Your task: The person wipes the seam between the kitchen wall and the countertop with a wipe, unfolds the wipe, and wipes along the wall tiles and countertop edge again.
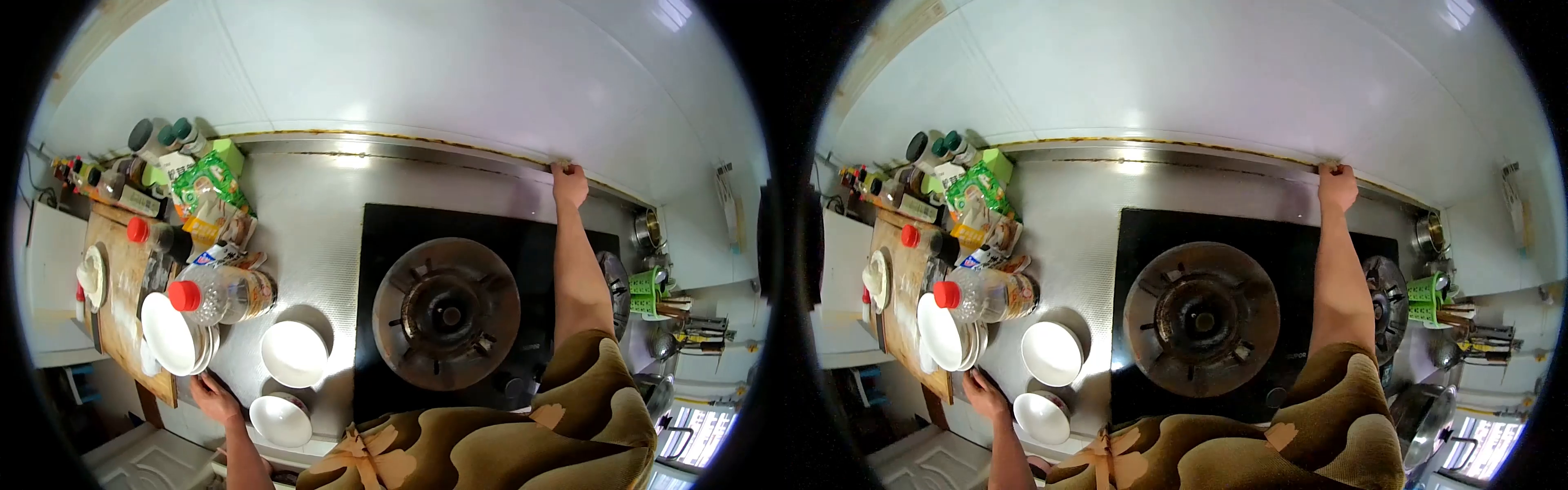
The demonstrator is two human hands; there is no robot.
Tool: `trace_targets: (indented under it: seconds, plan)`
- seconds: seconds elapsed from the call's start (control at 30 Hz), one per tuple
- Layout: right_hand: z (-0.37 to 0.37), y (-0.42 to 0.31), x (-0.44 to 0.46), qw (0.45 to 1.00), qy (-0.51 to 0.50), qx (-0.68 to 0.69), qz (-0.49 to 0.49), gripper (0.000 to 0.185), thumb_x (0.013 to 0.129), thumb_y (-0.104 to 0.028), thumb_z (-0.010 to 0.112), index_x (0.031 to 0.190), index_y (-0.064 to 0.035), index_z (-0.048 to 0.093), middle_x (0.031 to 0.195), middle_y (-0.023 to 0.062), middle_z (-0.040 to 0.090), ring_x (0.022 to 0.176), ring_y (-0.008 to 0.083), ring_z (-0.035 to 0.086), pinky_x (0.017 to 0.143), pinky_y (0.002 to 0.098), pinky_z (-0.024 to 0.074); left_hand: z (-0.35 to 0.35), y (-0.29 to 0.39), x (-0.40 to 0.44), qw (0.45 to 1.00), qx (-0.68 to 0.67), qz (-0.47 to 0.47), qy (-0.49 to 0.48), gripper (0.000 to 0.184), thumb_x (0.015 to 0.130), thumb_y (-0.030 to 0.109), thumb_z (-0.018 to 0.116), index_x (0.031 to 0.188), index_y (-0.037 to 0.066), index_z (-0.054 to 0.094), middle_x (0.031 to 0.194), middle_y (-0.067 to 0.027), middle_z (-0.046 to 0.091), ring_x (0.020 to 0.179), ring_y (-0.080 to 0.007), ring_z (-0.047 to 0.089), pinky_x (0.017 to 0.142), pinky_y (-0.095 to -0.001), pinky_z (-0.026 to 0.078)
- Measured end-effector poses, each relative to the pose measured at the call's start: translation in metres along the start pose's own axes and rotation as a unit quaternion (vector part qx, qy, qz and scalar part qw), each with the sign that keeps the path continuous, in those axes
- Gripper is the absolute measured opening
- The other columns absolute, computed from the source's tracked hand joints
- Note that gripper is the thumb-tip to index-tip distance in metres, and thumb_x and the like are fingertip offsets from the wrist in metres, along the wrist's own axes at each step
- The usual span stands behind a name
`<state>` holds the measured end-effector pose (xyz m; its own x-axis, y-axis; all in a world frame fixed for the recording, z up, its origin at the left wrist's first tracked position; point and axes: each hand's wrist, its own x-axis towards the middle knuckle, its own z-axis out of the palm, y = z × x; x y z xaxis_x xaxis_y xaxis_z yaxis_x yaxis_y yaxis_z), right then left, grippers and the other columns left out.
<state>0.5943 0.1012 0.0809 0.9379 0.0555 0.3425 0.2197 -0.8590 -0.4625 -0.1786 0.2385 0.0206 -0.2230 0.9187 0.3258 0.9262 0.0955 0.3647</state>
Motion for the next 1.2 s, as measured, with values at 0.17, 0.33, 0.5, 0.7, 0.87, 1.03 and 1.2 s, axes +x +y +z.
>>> trace_targets:
  seconds: [0.17,0.33,0.5,0.7,0.87,1.03,1.2]
  plan:
    - [0.017,-0.026,-0.015,0.994,-0.028,-0.064,-0.087,0.032,0.075,-0.034,0.067,0.093,-0.0079,0.070,0.092,0.0149,0.069,0.088,0.0349,0.065,0.078,0.0432,0.0515,0.000,0.000,0.000,1.000,0.011,-0.010,-0.001,0.034,0.097,0.027,0.050,0.117,0.000,0.057,0.102,-0.0167,0.060,0.093,-0.0363,0.056,0.082,-0.0431,0.044]
    - [0.029,-0.104,-0.090,0.968,-0.056,0.085,-0.227,0.020,0.079,-0.019,0.063,0.092,-0.0050,0.069,0.095,0.0172,0.067,0.088,0.0364,0.063,0.078,0.0433,0.0507,-0.002,0.005,0.000,1.000,0.002,-0.006,0.004,0.034,0.097,0.026,0.052,0.116,-0.001,0.058,0.101,-0.0165,0.060,0.092,-0.0358,0.056,0.081,-0.0430,0.044]
    - [0.049,-0.204,-0.163,0.907,-0.142,0.178,-0.354,0.015,0.082,-0.016,0.059,0.086,-0.0055,0.068,0.095,0.0161,0.064,0.090,0.0362,0.061,0.080,0.0439,0.0492,-0.007,0.010,0.001,0.999,-0.024,-0.031,-0.022,0.032,0.096,0.022,0.053,0.117,-0.002,0.058,0.099,-0.0166,0.060,0.092,-0.0341,0.057,0.081,-0.0419,0.045]
    - [0.057,-0.201,-0.161,0.877,-0.091,0.141,-0.451,0.009,0.082,-0.012,0.060,0.087,-0.0073,0.066,0.092,0.0118,0.063,0.087,0.0325,0.062,0.076,0.0420,0.0501,0.004,-0.013,0.000,1.000,-0.027,-0.007,-0.015,0.040,0.097,0.028,0.052,0.122,-0.003,0.056,0.116,-0.0179,0.061,0.103,-0.0309,0.059,0.091,-0.0367,0.045]
    - [0.029,-0.082,-0.079,0.925,-0.048,0.120,-0.356,0.015,0.084,-0.012,0.058,0.093,-0.0075,0.069,0.096,0.0143,0.065,0.090,0.0345,0.063,0.079,0.0428,0.0510,0.011,-0.018,0.000,0.998,-0.063,-0.002,0.007,0.035,0.097,0.024,0.051,0.118,-0.004,0.057,0.110,-0.0196,0.062,0.096,-0.0335,0.058,0.085,-0.0392,0.045]
    - [-0.009,0.043,0.031,0.976,-0.037,-0.138,-0.162,0.017,0.086,-0.014,0.058,0.097,-0.0083,0.069,0.102,0.0127,0.067,0.091,0.0345,0.064,0.079,0.0420,0.0515,0.007,-0.011,0.002,1.000,-0.018,0.004,-0.008,0.036,0.097,0.025,0.050,0.119,-0.002,0.056,0.110,-0.0194,0.062,0.097,-0.0340,0.058,0.085,-0.0402,0.045]
    - [-0.013,0.033,0.032,0.971,-0.067,-0.168,-0.154,0.016,0.086,-0.015,0.059,0.096,-0.0068,0.068,0.102,0.0132,0.067,0.091,0.0347,0.064,0.079,0.0415,0.0516,0.003,-0.004,0.001,0.999,0.043,0.003,-0.013,0.036,0.097,0.027,0.050,0.118,-0.002,0.056,0.108,-0.0189,0.062,0.096,-0.0354,0.057,0.085,-0.0410,0.044]
